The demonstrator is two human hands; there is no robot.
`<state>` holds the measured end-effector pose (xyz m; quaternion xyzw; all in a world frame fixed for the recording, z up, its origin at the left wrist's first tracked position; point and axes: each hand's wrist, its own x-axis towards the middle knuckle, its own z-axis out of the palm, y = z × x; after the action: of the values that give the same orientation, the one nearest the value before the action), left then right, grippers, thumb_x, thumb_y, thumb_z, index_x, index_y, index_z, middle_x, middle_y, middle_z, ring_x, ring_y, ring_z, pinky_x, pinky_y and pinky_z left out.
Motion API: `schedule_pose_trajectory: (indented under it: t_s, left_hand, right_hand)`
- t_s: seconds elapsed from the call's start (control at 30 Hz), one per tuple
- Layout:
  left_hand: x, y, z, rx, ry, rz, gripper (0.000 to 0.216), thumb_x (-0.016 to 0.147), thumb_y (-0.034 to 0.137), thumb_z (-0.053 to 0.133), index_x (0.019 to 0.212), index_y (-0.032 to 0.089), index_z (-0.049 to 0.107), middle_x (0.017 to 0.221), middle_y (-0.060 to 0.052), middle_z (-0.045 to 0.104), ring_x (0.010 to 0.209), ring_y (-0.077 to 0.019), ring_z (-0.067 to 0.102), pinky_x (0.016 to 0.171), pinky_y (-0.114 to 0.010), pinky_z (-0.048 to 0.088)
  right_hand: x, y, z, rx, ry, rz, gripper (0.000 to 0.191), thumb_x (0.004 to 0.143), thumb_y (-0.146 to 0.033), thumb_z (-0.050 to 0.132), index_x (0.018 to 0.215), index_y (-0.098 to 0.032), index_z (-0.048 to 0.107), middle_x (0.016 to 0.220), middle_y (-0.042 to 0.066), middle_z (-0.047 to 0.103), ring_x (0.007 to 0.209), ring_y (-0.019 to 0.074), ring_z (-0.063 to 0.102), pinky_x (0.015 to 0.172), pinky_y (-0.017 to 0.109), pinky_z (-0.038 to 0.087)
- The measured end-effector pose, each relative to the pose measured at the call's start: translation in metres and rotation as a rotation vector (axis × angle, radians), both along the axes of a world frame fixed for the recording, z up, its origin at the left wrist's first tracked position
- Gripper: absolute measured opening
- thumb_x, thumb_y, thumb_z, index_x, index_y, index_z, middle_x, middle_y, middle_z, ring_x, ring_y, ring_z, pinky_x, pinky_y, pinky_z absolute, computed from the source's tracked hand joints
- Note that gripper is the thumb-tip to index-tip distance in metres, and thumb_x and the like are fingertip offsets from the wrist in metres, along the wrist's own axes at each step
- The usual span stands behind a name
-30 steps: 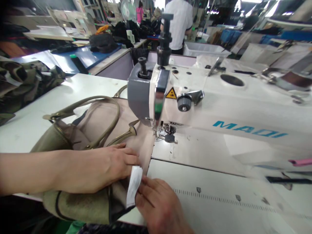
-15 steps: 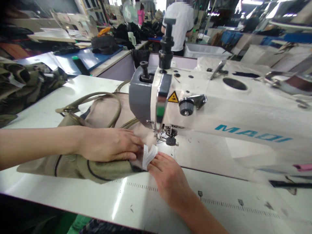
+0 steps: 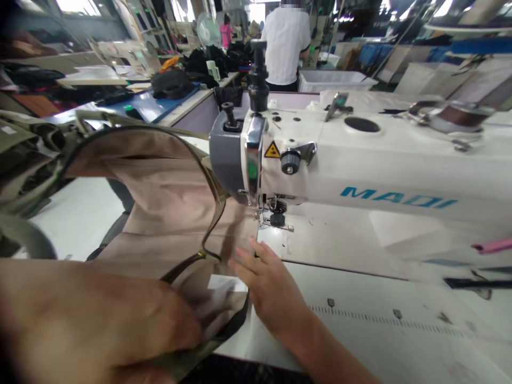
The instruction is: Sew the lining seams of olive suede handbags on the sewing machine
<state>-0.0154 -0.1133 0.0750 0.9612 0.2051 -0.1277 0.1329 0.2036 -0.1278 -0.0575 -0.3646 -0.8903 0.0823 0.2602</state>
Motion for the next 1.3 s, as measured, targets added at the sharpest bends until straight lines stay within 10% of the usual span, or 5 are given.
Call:
schedule_pose_trajectory:
  t_s: [0.1, 0.37, 0.63, 0.83, 1.3]
  left_hand:
    - [0.014, 0.009, -0.02, 0.032, -0.042, -0.213, 0.019, 0.092, 0.027, 0.051, 0.093, 0.02, 0.069, 0.099, -0.004, 0.071, 0.09, -0.0186, 0.065, 0.09, -0.029, 0.049]
    - [-0.012, 0.041, -0.07, 0.328, -0.067, 0.041, 0.041, 0.092, 0.014, 0.043, 0.132, 0.009, 0.05, 0.129, -0.013, 0.06, 0.108, -0.0241, 0.06, 0.095, -0.038, 0.043]
    - [-0.009, 0.053, -0.07, 0.368, -0.117, -0.097, 0.035, 0.084, 0.015, 0.052, 0.118, 0.011, 0.057, 0.149, -0.015, 0.042, 0.136, -0.0286, 0.039, 0.115, -0.048, 0.018]
    - [-0.011, 0.07, -0.064, 0.184, -0.048, -0.01, 0.081, 0.073, 0.008, 0.055, 0.15, 0.014, 0.029, 0.131, -0.012, 0.055, 0.115, -0.0262, 0.053, 0.097, -0.039, 0.037]
    - [-0.005, 0.063, -0.068, 0.155, -0.006, 0.0, 0.064, 0.088, 0.009, 0.048, 0.15, 0.022, 0.035, 0.154, -0.004, 0.037, 0.135, -0.0239, 0.039, 0.11, -0.035, 0.033]
  right_hand:
    - [-0.003, -0.015, -0.007, -0.027, -0.084, -0.022, 0.05, 0.084, 0.001, 0.041, 0.128, -0.013, 0.058, 0.137, 0.012, 0.057, 0.137, 0.0287, 0.04, 0.11, 0.053, 0.041]
    - [-0.004, -0.022, 0.0, -0.072, -0.024, -0.16, 0.07, 0.076, 0.004, 0.035, 0.146, -0.003, 0.029, 0.146, 0.02, 0.045, 0.14, 0.0234, 0.037, 0.113, 0.046, 0.039]
    - [0.003, -0.025, -0.001, -0.083, 0.073, -0.179, 0.045, 0.088, -0.003, 0.043, 0.131, -0.014, 0.052, 0.141, 0.018, 0.049, 0.131, 0.0265, 0.049, 0.103, 0.044, 0.05]
    - [-0.005, -0.016, 0.002, 0.023, 0.104, -0.047, 0.032, 0.091, 0.001, 0.042, 0.114, -0.006, 0.064, 0.118, 0.018, 0.065, 0.119, 0.0251, 0.059, 0.105, 0.04, 0.049]
    - [0.001, -0.017, 0.005, 0.059, -0.02, -0.028, 0.039, 0.093, 0.0, 0.038, 0.12, -0.012, 0.063, 0.12, 0.01, 0.068, 0.117, 0.025, 0.06, 0.103, 0.048, 0.051]
